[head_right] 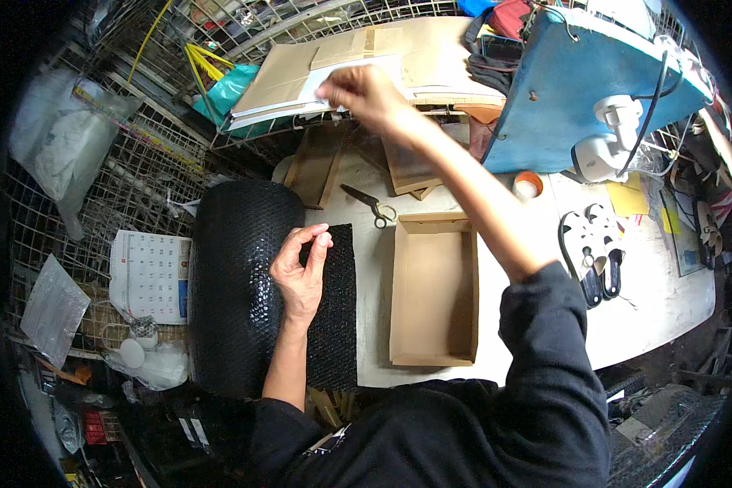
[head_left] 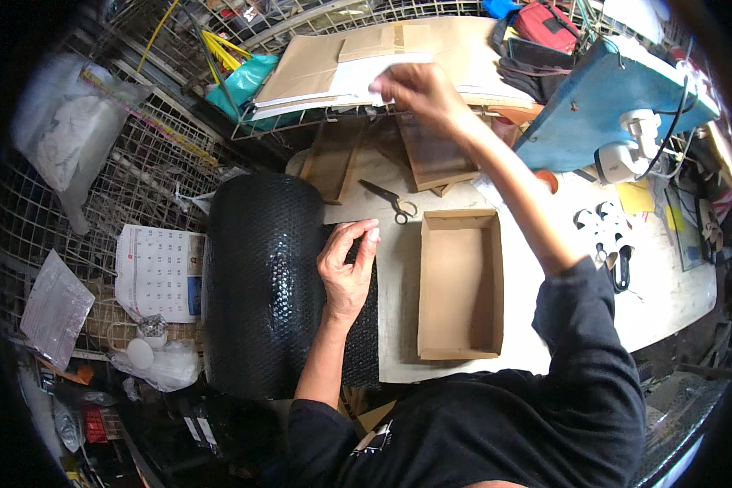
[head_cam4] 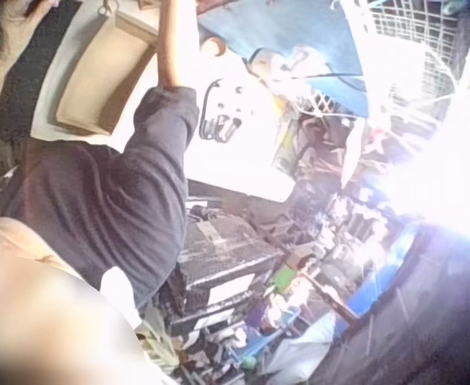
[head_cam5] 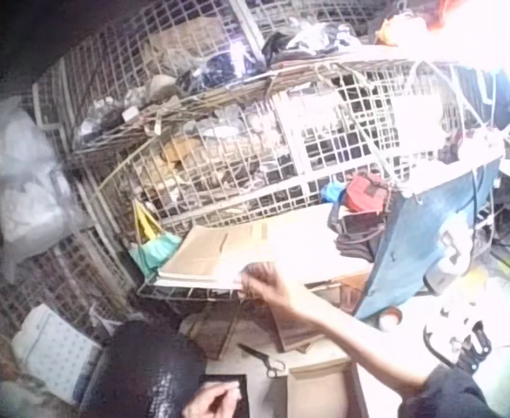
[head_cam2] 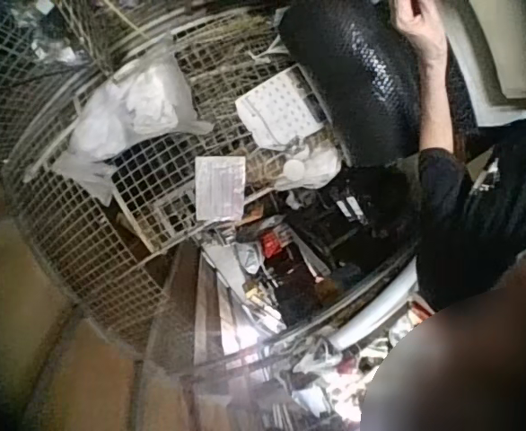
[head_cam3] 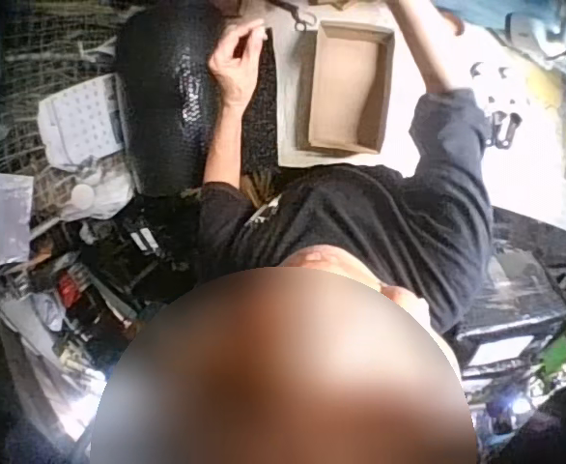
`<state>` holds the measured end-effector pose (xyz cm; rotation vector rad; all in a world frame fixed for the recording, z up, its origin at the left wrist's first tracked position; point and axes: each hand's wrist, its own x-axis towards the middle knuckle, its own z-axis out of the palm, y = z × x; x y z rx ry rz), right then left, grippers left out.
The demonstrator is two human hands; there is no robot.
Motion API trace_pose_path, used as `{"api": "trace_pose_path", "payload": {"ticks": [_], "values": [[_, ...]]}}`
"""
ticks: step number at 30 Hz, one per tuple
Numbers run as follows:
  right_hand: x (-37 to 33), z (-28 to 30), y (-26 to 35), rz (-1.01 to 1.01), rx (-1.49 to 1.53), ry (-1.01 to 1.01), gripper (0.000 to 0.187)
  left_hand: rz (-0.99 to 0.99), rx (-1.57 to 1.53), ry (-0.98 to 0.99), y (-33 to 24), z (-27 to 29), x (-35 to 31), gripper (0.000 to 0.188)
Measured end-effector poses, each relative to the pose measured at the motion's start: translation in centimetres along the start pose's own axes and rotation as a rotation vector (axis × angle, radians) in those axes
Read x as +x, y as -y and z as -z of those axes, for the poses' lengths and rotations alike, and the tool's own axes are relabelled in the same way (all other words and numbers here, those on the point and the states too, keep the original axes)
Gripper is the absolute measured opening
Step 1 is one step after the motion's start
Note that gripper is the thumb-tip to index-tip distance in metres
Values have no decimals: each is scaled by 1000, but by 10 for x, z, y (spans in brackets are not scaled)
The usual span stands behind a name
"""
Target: The person places a white sheet into a cardboard box, closes the box, and wraps it in black bubble wrap. They cut the bubble wrap with scissors, fold it around the box, and secure it with yellow tape. Finally, they affix a small white label to the wrapped package.
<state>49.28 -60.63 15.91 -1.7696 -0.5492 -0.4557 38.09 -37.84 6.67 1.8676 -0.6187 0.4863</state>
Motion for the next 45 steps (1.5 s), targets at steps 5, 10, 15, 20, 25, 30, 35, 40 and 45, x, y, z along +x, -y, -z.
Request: {"api": "trace_pose_path", "payload": {"ticks": [5,10,15,20,25,30,35,40,45], "values": [[-119,-11,106,83,743,324,31,13,-105,25,3,-15,-12,10],[-136,-12,131,547,1096,700,40,188,-87,83,28,-18,-33,10],[-102,10,92,123,693,297,25,167,-8,25,36,-5,-34,13],[-6,10,-29,-121,180,-161,22,160,-13,27,32,8,-17,10],[36,17,-91,-17,-237,-188,29,57,94,11,29,15,11,9],[51,13,-101,79,-775,-126,34,-188,180,69,40,2,66,12],[59,7,-123,-100,-795,-110,26,-393,369,159,63,-24,138,28],[61,10,-133,-196,-685,-85,28,-616,651,223,86,-44,185,53],[54,6,-135,-12,-848,-163,30,-614,773,252,102,-55,188,73]]}}
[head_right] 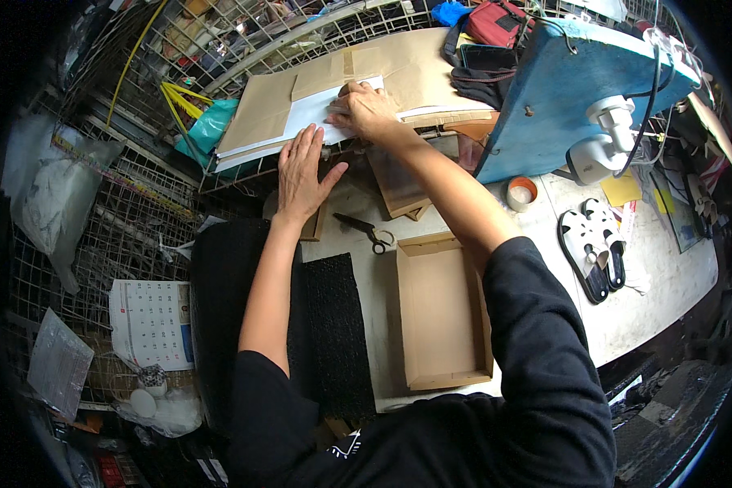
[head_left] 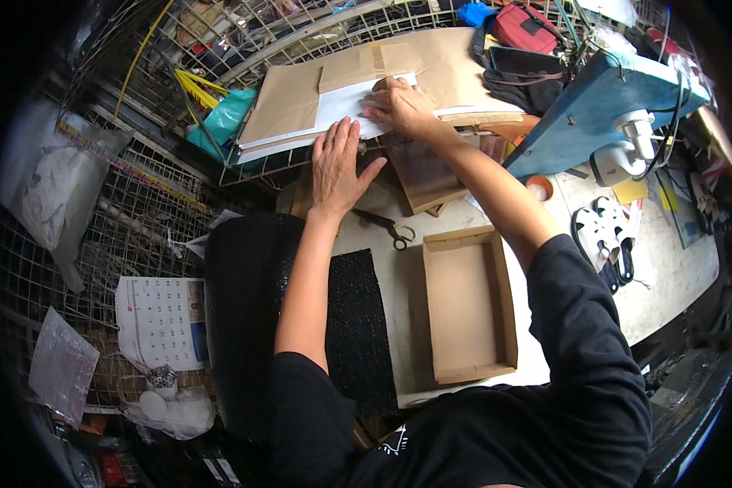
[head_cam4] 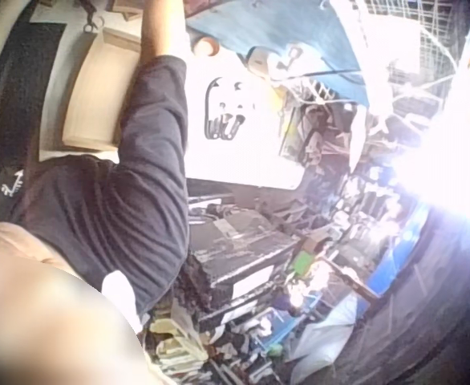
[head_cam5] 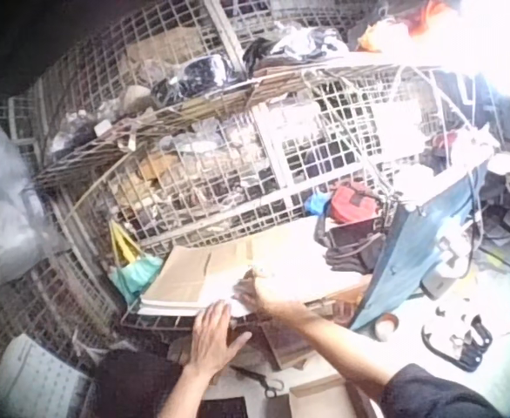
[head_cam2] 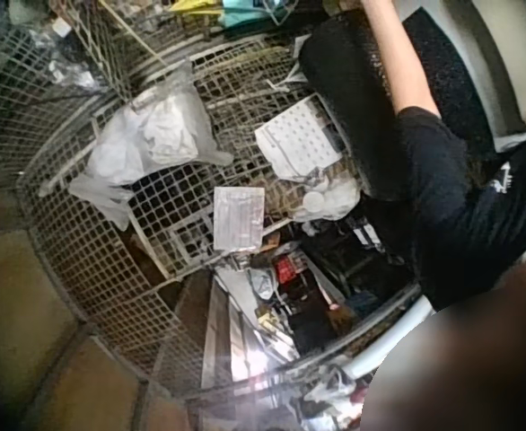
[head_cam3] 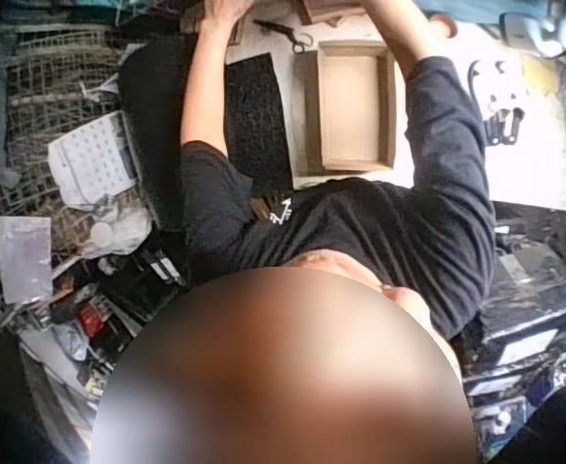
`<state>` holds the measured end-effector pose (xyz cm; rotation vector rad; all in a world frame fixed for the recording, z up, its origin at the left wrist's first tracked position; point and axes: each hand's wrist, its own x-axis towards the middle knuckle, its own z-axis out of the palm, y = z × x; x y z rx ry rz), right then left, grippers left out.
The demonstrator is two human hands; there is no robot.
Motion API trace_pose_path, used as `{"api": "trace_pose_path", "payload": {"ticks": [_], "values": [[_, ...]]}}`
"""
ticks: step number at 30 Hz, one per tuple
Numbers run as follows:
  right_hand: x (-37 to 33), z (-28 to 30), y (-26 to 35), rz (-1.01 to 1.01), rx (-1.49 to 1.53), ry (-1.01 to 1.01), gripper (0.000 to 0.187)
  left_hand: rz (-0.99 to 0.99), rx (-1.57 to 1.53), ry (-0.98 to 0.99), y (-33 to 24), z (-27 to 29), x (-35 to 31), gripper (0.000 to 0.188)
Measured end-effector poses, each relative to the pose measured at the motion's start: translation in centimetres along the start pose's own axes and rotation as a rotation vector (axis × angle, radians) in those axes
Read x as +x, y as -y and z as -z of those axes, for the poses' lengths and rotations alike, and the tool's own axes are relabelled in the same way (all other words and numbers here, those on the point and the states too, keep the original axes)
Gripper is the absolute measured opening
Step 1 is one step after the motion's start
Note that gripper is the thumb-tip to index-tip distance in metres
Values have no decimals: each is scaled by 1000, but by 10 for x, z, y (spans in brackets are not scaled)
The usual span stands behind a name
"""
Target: The person places a white sheet into a cardboard box, closes the box, and wraps it in black bubble wrap. They cut the bubble wrap with scissors, fold it around the box, and secure it with yellow tape. Finally, they affix a small white label to the wrapped package.
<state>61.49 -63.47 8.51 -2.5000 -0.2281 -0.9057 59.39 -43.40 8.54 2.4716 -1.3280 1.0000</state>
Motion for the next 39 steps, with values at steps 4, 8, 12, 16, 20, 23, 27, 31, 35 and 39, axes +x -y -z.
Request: {"api": "trace_pose_path", "payload": {"ticks": [4,8,12,16,20,23,27,31,35,39], "values": [[-6,-8,-3,119,-53,9,32,30,-3,7,-2,-8,-7,79],[-6,-12,-7,101,-45,-20,29,38,1,-13,-4,-12,-8,81],[-3,-6,-9,-1,37,-15,27,50,2,-8,-5,-14,-6,83],[-2,3,-9,-68,113,55,25,48,19,-14,-7,-14,-5,83],[-1,7,-7,-47,146,-47,22,66,55,15,-9,-13,-4,83],[1,10,-6,-25,165,-57,24,89,63,21,-11,-12,-1,84],[5,18,-4,-117,255,26,26,151,46,27,-14,-13,5,86],[2,25,4,188,-123,-174,28,142,80,-5,-16,-14,8,88],[0,29,18,446,-325,-161,21,154,78,32,-16,-13,8,89],[4,32,26,425,-466,-71,15,159,20,28,-16,-11,8,88]]}}
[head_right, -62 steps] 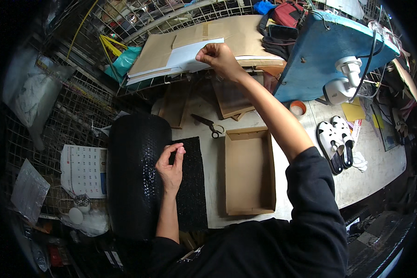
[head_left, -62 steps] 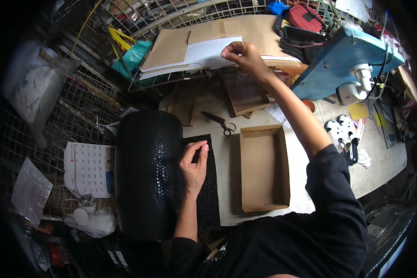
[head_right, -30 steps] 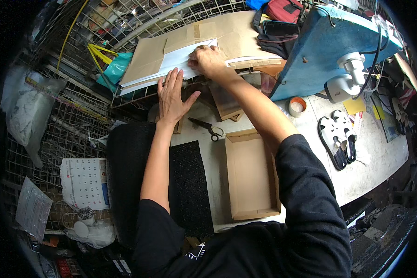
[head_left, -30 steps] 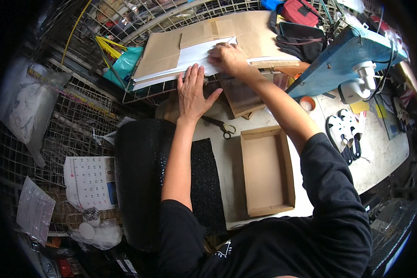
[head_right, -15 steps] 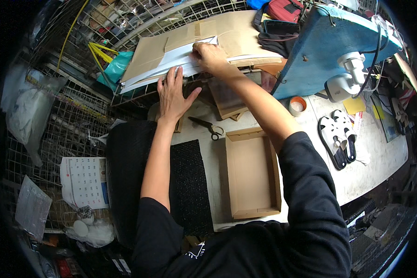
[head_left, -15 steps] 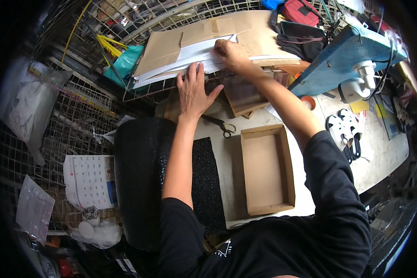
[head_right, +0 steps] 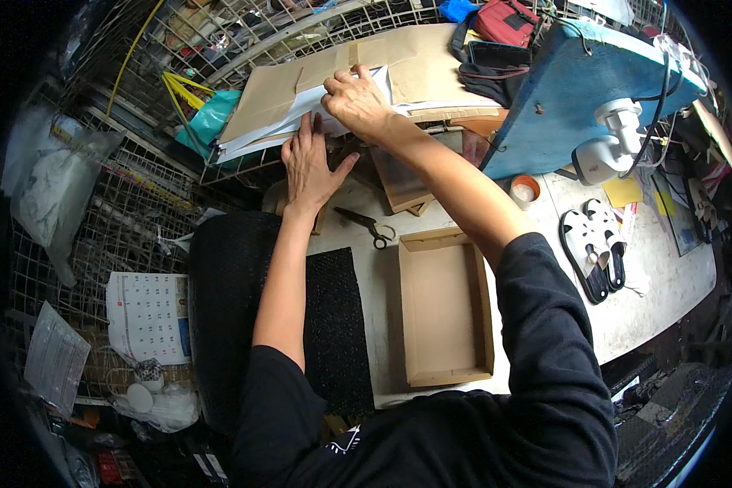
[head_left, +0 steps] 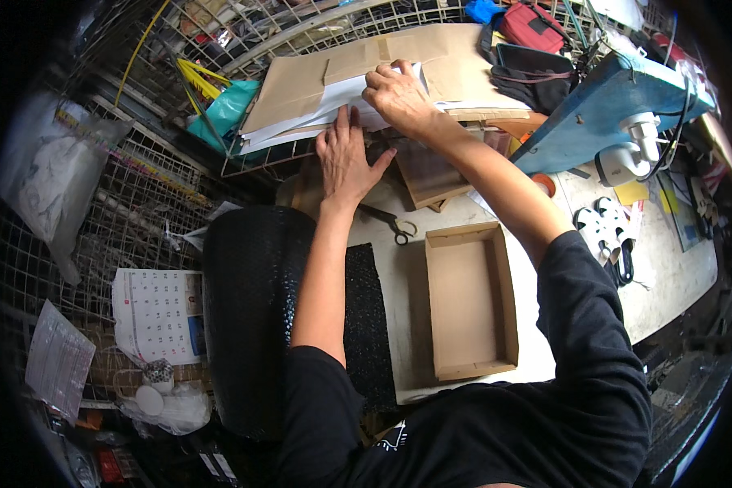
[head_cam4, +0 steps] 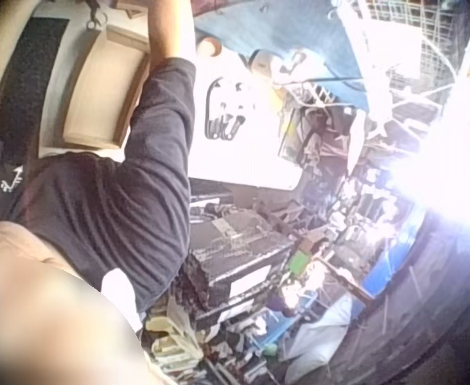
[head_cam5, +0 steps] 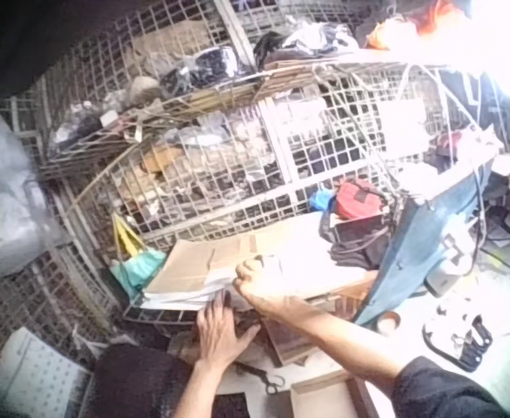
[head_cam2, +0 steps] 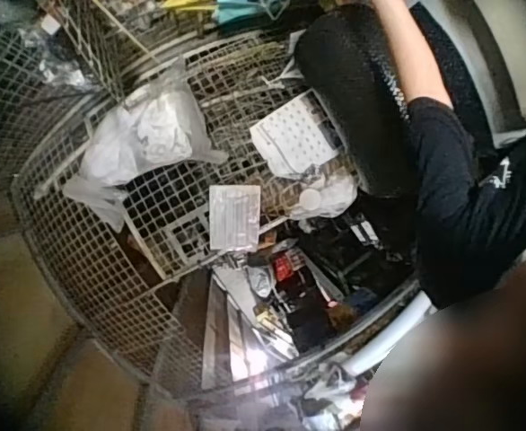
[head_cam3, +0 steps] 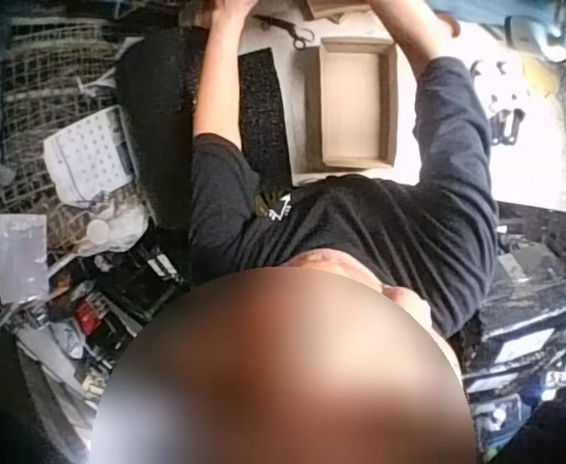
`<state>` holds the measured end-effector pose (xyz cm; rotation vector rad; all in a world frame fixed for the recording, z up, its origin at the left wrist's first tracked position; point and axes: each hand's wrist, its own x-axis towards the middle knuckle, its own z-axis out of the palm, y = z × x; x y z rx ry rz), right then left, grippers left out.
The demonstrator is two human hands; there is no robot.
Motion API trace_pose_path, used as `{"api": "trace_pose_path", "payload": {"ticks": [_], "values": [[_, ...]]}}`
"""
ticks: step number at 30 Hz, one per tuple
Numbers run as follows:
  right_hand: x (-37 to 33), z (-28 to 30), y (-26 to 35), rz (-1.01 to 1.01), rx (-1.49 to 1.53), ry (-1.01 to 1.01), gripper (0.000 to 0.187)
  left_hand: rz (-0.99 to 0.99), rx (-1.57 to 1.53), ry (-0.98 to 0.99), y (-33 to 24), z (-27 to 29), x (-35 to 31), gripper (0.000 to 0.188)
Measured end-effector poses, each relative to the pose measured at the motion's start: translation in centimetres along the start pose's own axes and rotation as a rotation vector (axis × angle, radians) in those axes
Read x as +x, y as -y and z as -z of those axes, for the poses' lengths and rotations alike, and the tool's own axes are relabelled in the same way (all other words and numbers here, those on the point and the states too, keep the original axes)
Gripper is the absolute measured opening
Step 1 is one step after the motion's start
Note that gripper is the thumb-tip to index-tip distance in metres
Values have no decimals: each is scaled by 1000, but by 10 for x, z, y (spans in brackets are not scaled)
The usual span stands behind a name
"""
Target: The person places a white sheet into a cardboard box, closes the box, and wraps it in black bubble wrap. They cut the bubble wrap with scissors, fold it around the box, and secure it with yellow tape. Finally, they affix a small white label to the wrapped package.
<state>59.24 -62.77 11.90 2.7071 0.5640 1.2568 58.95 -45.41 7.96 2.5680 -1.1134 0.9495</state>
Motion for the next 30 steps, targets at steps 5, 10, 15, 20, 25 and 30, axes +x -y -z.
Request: {"api": "trace_pose_path", "payload": {"ticks": [5,10,15,20,25,30], "values": [[3,-3,-2,-70,57,44,13,-11,-56,-70,-1,1,-1,90],[6,-15,-3,-262,305,44,13,26,-21,-67,-2,-2,-2,91],[12,-23,-12,-499,693,213,23,43,47,-50,-3,-5,1,91],[12,-20,-16,-516,809,173,23,81,104,-60,-9,-4,2,90],[13,-14,-5,-405,550,28,18,100,128,-63,-12,-3,8,90],[11,-6,1,-222,286,-50,15,129,142,-55,-14,-4,13,87]]}}
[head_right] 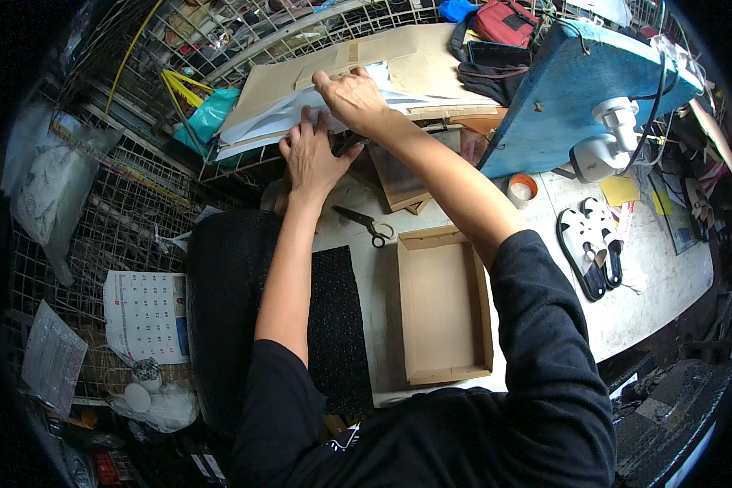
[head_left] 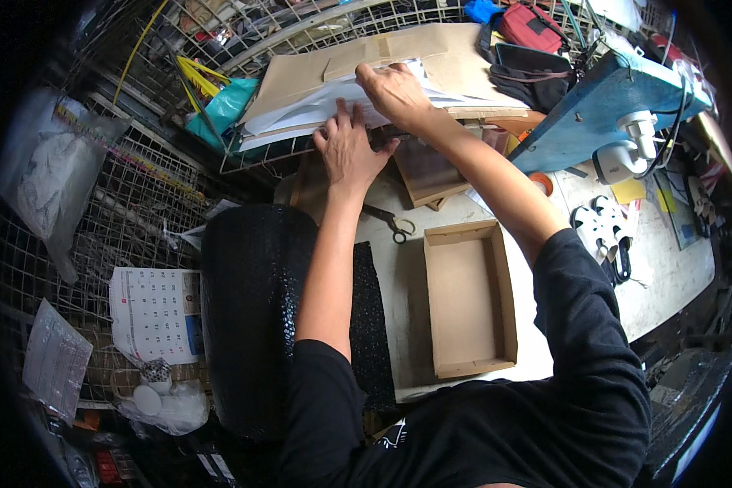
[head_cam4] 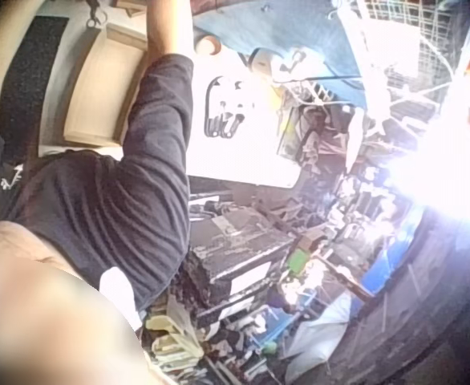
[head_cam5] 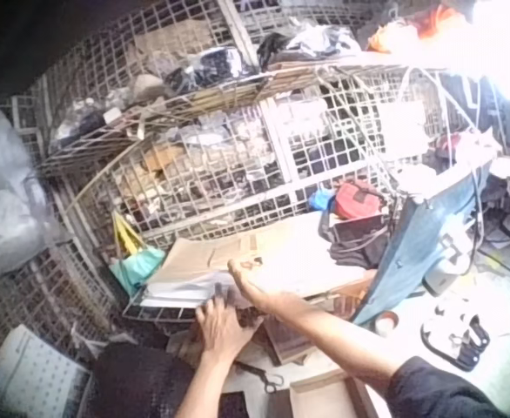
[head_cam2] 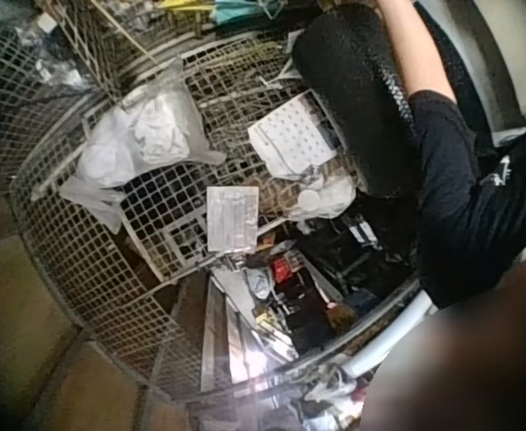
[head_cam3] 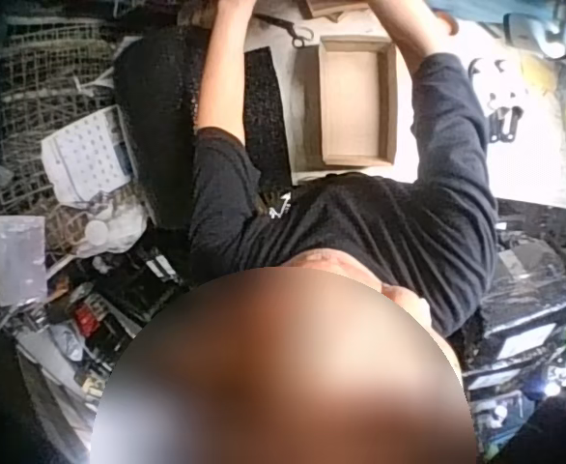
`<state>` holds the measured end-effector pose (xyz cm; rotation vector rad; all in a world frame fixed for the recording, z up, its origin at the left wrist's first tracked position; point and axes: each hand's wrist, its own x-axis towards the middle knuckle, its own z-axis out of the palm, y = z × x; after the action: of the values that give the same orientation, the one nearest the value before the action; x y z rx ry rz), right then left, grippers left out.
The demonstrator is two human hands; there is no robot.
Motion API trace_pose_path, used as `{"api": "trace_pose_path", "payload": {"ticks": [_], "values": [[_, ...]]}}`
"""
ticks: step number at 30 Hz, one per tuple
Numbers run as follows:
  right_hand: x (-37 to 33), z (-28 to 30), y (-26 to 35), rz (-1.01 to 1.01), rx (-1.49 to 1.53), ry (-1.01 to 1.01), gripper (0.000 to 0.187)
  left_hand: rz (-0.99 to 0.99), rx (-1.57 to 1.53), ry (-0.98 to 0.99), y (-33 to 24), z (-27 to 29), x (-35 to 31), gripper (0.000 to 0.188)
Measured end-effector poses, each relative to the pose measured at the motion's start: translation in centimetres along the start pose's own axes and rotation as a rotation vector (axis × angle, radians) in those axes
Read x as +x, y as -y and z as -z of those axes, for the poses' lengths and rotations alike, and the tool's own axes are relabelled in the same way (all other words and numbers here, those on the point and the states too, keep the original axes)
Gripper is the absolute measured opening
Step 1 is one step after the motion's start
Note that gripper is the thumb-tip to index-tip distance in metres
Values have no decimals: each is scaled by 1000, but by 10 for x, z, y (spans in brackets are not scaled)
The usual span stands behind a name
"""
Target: The person places a white sheet into a cardboard box, closes the box, and wraps it in black bubble wrap. They cut the bubble wrap with scissors, fold it around the box, and secure it with yellow tape. Finally, they affix a small white label to the wrapped package.
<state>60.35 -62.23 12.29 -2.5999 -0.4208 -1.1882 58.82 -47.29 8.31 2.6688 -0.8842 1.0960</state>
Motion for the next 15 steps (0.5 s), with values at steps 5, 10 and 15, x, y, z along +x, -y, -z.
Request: {"api": "trace_pose_path", "payload": {"ticks": [5,10,15], "values": [[-38,16,18,367,-166,-159,17,55,-130,296,6,-10,4,73],[-103,38,57,337,-110,-96,17,-348,341,110,22,-24,-20,45],[-166,72,93,310,-130,-27,18,121,-692,156,3,-4,-137,39]]}}
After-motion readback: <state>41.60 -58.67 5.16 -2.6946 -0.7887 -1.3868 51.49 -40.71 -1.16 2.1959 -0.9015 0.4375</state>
